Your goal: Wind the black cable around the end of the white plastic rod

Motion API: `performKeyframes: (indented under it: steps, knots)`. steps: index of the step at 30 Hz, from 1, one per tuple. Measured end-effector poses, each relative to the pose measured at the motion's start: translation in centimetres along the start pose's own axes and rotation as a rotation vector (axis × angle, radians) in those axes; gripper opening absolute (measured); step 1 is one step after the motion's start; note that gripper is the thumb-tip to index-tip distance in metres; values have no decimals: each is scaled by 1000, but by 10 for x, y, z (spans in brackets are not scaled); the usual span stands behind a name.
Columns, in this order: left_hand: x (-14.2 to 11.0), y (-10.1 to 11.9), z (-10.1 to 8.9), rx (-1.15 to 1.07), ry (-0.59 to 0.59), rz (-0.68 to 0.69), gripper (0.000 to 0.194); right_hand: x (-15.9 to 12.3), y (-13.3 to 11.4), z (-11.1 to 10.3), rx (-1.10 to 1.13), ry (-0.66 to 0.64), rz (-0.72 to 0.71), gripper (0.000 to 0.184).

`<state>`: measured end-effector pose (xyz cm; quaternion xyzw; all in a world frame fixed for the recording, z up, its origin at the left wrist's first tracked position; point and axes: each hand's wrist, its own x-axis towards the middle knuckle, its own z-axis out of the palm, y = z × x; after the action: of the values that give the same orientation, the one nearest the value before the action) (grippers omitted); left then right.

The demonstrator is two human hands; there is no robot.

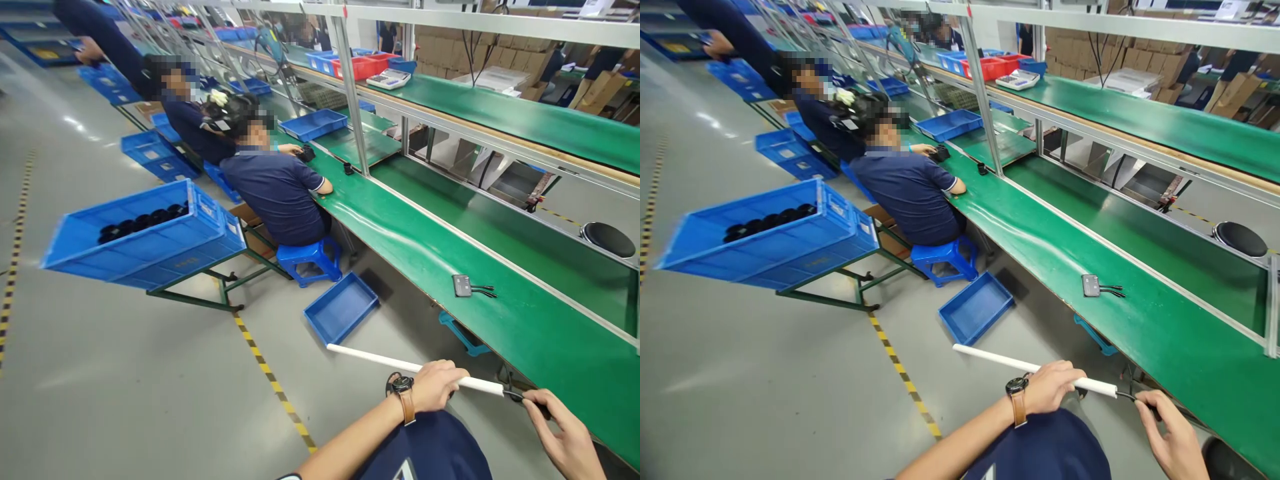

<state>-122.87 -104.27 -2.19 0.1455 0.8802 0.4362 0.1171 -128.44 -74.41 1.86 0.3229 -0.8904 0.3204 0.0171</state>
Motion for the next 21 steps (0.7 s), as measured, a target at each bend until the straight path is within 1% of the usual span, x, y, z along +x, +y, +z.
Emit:
performKeyframes:
  steps: [3,9,13,17,21]
  knots:
    - [1,-1,-2,-10,17,-5,32,4,-4,-1,5,2,10,14]
    - [2,-2,-1,-41,32,-1,33,14,-13,-7,4,-18,-23,8]
    - [2,-3,1,-74,32,5,36,20,-18,-17,-26,-96,-63,11]
    - [2,-4,3,-95,24,13,37,24,-24,-25,-70,-119,-68,12]
    - [2,-3,3,-107,12,12,37,25,-26,-29,-92,-191,-87,14]
